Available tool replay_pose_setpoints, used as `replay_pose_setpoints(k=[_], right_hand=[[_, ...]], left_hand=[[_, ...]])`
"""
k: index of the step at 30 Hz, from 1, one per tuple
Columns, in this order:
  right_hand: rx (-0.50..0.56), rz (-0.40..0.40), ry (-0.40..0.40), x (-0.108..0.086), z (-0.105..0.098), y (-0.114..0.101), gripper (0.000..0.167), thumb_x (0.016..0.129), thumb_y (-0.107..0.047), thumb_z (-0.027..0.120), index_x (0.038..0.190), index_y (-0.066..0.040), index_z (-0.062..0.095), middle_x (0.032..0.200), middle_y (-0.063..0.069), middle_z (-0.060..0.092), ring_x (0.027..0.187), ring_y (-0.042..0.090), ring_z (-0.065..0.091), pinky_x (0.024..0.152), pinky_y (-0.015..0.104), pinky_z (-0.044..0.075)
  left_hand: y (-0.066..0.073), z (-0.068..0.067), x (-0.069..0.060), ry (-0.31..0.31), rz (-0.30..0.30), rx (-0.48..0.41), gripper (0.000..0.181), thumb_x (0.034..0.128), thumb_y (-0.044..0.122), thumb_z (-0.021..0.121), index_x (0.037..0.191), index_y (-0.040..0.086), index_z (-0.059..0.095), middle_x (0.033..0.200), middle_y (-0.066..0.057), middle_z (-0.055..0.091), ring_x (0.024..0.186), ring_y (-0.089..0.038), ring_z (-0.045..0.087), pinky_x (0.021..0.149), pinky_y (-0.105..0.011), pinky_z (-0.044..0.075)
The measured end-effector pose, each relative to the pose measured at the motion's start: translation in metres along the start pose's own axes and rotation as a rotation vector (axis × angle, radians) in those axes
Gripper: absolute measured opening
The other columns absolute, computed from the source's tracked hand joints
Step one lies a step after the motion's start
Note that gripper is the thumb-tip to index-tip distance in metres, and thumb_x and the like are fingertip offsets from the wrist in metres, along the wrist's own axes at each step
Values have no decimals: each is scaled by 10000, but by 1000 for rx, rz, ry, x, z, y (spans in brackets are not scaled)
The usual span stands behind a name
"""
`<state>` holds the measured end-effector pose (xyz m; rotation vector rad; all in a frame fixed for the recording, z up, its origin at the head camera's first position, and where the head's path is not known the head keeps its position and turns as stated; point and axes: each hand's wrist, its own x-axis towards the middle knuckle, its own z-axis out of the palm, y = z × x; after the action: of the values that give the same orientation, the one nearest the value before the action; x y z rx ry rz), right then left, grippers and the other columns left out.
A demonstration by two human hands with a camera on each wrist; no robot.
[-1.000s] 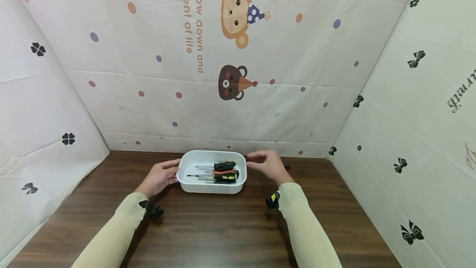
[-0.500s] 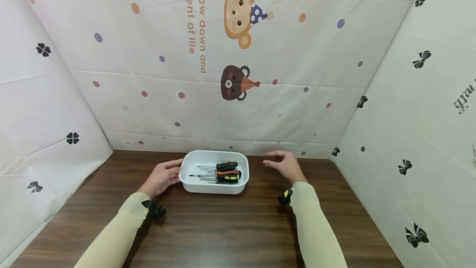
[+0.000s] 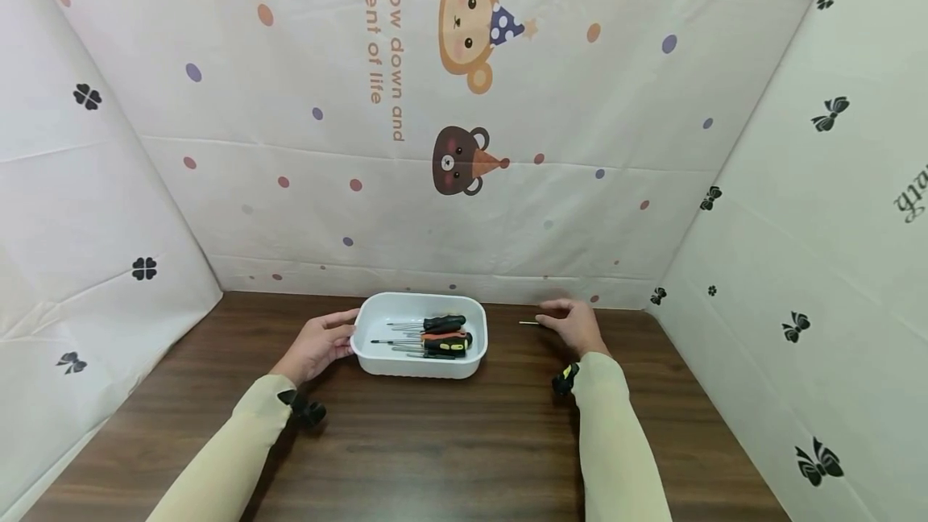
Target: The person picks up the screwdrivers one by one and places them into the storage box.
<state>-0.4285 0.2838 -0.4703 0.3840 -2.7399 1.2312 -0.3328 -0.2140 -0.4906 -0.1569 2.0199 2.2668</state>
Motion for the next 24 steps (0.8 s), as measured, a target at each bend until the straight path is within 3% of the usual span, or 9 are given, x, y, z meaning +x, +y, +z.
replay_pose_setpoints(k=[9,24], right_hand=[[-128,36,-23,10,-5,21,369,924,-291,766,1239,-100,749,1392,220,626,1360,472,487,1090,639,429],[-154,103,-89,11,-2,28,368,930,-257,752,1240,-59,738,1460,273,547,1365,529,443,1078,663,421]], left_hand=[[0,0,0,-14,-2,-15,517,992,67,650,1490,27,517,1142,-177,728,695,-100,643,666,-233,592],[0,0,0,3,-9,-30,500,992,44,637,1480,27,531,1192,-217,711,687,-112,641,665,-240,593]])
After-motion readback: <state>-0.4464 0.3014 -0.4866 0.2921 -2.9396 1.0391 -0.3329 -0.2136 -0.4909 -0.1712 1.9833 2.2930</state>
